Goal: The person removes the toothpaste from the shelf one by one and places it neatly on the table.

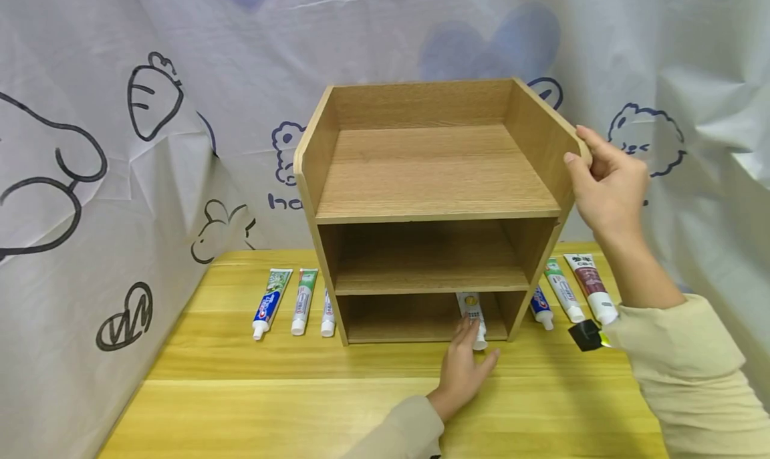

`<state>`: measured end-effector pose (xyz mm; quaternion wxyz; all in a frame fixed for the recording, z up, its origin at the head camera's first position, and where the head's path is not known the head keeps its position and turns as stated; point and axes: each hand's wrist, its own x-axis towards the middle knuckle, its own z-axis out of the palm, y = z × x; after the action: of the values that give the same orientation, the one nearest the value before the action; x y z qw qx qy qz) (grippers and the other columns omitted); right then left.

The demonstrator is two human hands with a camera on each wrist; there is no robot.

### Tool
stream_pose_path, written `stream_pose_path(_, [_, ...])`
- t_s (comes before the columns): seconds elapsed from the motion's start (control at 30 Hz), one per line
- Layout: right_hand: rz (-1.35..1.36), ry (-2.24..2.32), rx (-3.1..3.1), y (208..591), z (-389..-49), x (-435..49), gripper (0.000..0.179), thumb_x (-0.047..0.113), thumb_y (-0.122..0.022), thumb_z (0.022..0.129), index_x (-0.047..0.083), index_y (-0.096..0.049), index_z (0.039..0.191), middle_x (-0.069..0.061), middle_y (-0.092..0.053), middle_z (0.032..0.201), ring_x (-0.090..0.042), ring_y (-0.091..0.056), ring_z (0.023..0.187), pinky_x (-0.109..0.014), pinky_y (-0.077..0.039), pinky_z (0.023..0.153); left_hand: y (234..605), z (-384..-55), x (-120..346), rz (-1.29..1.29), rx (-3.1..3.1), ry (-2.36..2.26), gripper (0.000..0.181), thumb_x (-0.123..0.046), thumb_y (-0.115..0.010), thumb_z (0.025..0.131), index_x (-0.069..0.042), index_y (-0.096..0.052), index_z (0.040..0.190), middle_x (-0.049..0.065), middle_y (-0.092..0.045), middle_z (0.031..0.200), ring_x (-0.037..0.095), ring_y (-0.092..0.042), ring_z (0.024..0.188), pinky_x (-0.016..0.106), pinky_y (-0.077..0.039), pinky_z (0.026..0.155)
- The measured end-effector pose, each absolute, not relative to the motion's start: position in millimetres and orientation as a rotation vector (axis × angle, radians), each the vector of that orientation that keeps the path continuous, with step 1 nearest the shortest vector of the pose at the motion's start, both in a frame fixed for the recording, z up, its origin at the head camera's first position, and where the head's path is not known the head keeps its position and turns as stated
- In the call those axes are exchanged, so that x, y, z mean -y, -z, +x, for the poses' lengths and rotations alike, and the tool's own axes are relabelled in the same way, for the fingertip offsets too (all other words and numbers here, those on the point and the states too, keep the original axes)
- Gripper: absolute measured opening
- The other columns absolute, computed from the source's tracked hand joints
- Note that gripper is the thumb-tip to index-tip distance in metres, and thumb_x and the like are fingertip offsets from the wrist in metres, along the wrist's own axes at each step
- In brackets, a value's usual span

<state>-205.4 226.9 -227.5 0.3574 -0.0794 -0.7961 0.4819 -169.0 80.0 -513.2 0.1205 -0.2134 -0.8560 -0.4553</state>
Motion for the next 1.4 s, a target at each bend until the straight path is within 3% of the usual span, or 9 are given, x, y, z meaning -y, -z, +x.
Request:
stream_pose_path(0.23, [-0.211, -1.246, 2.06, 228, -205, -226, 0.038, 0.012, -0.056, 0.09, 0.017, -0.056, 0.128, -0.014, -0.057, 0.125, -0.016, -0.062, 0.107, -0.017, -0.051, 0.081, 525, -173, -90, -0.497, 2.445, 1.198, 0.044, -0.014, -0.069, 0.08, 0.005, -0.059, 0.118, 0.026, -0.055, 0.125, 0.034, -0.057, 0.113, 0.035, -0.05, 0.09])
stream_pose_path(0.47, [-0.216, -1.245, 2.058, 228, -205, -226, 0.038, 0.013, -0.056, 0.09, 0.018, -0.056, 0.128, -0.014, -0.057, 0.125, -0.017, -0.062, 0.108, -0.019, -0.051, 0.082, 531, -173, -100, -0.379, 2.4, 1.059, 0.039, -0.008, -0.072, 0.075, 0.007, -0.063, 0.11, 0.027, -0.061, 0.114, 0.033, -0.064, 0.1, 0.026, -0.054, 0.076])
stream_pose_path(0.73, [-0.216, -1.234, 2.056, 228, -206, -225, 0.038, 0.012, -0.056, 0.089, 0.017, -0.057, 0.127, -0.015, -0.058, 0.123, -0.015, -0.063, 0.105, -0.018, -0.052, 0.08, 531, -172, -106, -0.316, 2.417, 0.984, 0.042, -0.009, -0.074, 0.074, 0.01, -0.062, 0.11, 0.028, -0.061, 0.114, 0.032, -0.066, 0.096, 0.024, -0.056, 0.071])
stream_pose_path(1.0, [-0.233, -1.235, 2.06, 229, -206, -226, 0.038, 0.013, -0.056, 0.09, 0.019, -0.056, 0.127, -0.014, -0.058, 0.124, -0.013, -0.063, 0.105, -0.017, -0.052, 0.081, 532, -173, -114, -0.118, 2.47, 1.011, 0.05, -0.015, -0.076, 0.072, 0.006, -0.062, 0.115, 0.023, -0.063, 0.114, 0.023, -0.07, 0.067, 0.013, -0.05, 0.048])
stream_pose_path(1.23, [-0.232, -1.234, 2.059, 229, -206, -225, 0.038, 0.013, -0.056, 0.09, 0.019, -0.056, 0.127, -0.014, -0.058, 0.123, -0.01, -0.064, 0.103, -0.017, -0.052, 0.08, 530, -171, -115, -0.056, 2.436, 1.111, 0.047, -0.011, -0.076, 0.071, 0.006, -0.063, 0.113, 0.024, -0.065, 0.11, 0.03, -0.07, 0.082, 0.019, -0.055, 0.057])
stream_pose_path(1.4, [-0.234, -1.234, 2.052, 229, -207, -226, 0.038, 0.012, -0.056, 0.089, 0.018, -0.057, 0.127, -0.015, -0.058, 0.122, -0.007, -0.064, 0.1, -0.015, -0.052, 0.078, 530, -168, -113, -0.051, 2.416, 1.203, 0.045, -0.008, -0.074, 0.072, 0.007, -0.062, 0.113, 0.025, -0.064, 0.109, 0.032, -0.069, 0.081, 0.019, -0.055, 0.058])
